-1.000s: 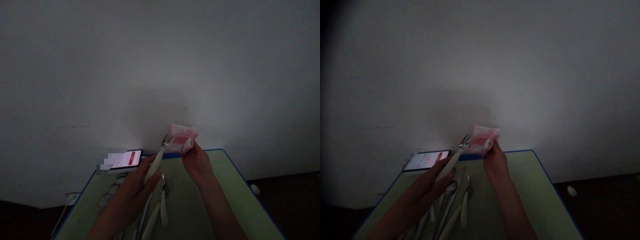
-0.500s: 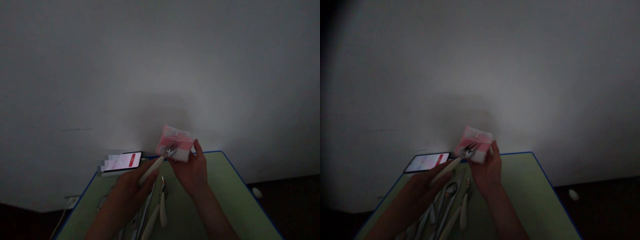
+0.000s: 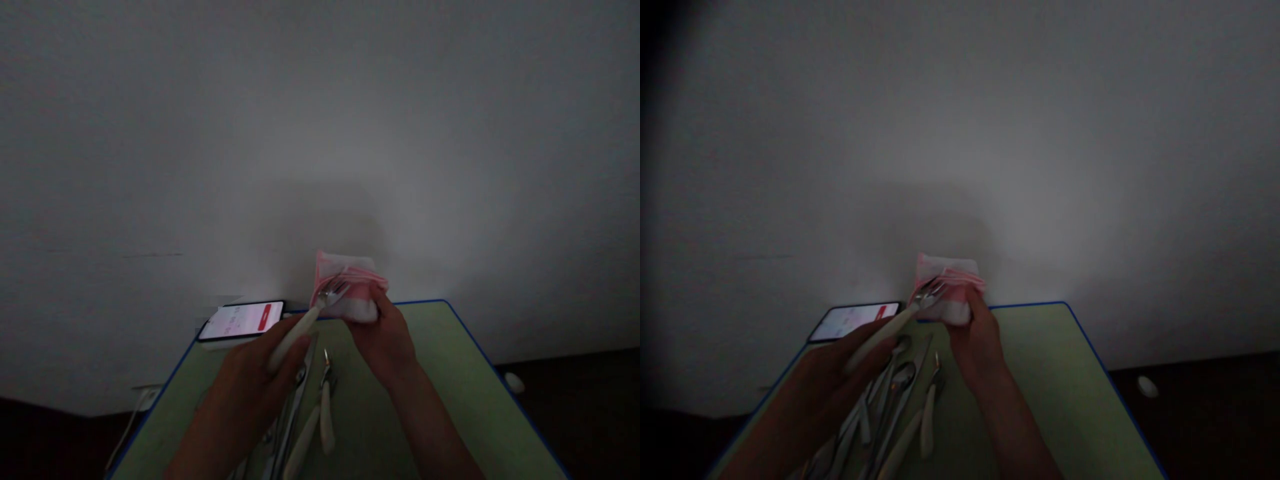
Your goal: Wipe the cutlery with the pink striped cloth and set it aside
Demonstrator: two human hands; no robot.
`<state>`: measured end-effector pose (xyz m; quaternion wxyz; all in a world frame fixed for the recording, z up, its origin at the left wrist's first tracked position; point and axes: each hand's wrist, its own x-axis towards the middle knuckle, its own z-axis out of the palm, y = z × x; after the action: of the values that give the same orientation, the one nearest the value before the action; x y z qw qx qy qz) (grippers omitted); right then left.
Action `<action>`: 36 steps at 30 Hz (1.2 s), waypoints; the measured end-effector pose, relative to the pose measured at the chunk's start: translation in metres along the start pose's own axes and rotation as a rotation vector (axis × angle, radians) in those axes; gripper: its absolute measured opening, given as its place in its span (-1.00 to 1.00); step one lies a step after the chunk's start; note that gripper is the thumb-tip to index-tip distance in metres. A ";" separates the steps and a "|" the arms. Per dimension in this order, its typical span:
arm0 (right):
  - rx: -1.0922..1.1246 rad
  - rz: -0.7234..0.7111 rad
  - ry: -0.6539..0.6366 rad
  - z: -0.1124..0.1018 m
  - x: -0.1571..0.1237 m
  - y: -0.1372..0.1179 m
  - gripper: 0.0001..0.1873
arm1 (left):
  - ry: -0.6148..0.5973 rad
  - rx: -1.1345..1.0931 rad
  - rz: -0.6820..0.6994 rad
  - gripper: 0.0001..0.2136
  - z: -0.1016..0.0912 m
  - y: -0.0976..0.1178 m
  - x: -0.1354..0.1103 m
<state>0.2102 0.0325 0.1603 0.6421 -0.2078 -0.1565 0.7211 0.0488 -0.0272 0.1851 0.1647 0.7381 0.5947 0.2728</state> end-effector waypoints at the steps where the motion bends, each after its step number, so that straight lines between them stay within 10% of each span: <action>1: 0.007 -0.010 -0.001 0.000 0.000 0.000 -0.71 | -0.001 0.000 -0.001 -0.63 0.000 0.000 0.000; 27: 0.024 0.051 -0.136 0.008 -0.016 -0.007 -0.61 | -0.106 -0.054 0.042 -0.70 0.011 -0.009 0.003; 36: -0.363 -0.153 -0.207 -0.005 -0.011 -0.006 -0.74 | -0.227 -0.132 0.047 -0.70 0.006 -0.004 -0.001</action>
<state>0.2184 0.0221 0.1600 0.6275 -0.2325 -0.3640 0.6479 0.0488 -0.0267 0.1775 0.2727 0.7654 0.5357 0.2297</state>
